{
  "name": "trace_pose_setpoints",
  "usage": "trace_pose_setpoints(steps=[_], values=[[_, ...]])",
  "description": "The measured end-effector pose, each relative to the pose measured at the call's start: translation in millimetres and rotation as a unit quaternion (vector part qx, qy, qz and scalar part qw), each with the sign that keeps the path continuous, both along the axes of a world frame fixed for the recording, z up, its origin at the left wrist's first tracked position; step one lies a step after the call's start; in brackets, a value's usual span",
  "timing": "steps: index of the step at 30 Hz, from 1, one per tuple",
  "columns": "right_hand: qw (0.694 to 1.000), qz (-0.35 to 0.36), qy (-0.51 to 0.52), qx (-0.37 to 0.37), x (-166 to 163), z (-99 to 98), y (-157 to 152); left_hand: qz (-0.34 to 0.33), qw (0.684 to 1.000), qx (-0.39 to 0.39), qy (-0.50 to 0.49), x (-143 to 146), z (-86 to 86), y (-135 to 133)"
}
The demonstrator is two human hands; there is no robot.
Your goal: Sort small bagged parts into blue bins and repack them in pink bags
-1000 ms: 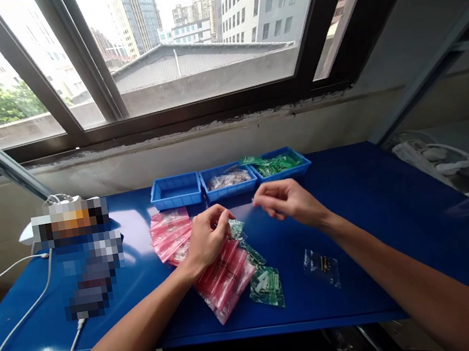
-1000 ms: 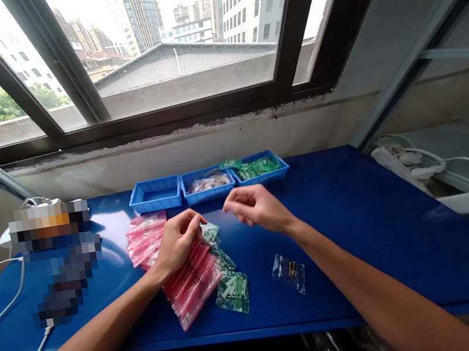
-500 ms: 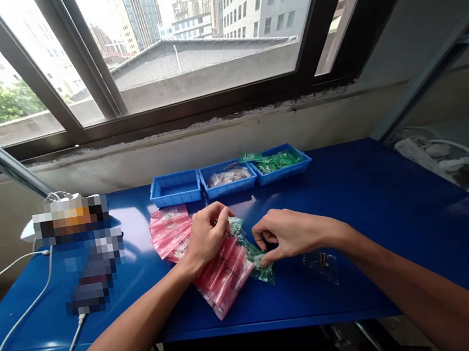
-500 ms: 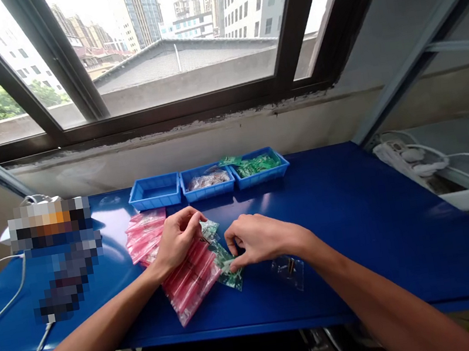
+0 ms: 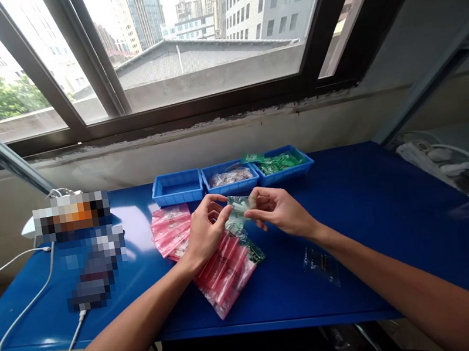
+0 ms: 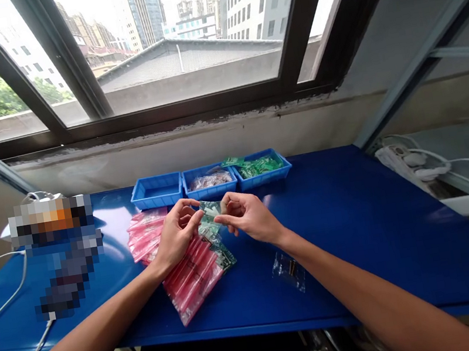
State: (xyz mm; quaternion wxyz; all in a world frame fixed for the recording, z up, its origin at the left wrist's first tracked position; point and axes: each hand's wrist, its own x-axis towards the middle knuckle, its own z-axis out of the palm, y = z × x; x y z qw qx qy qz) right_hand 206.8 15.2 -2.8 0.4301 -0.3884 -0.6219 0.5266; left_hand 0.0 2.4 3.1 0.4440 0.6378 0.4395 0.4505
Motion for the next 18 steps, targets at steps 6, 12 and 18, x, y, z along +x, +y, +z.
trace_pose_setpoints(steps=[6,12,18], values=[[1.000,-0.010,0.023,0.009,1.9,3.6,-0.3,-0.014,1.000,0.007,-0.011,-0.8,0.6,-0.1],[0.999,-0.027,0.024,0.013,2.9,5.1,-0.1,-0.021,0.999,-0.004,-0.024,-2.0,1.6,-1.0],[0.999,-0.025,-0.013,0.016,3.6,3.2,1.0,-0.020,0.999,-0.014,-0.024,-1.3,2.6,-0.2]])
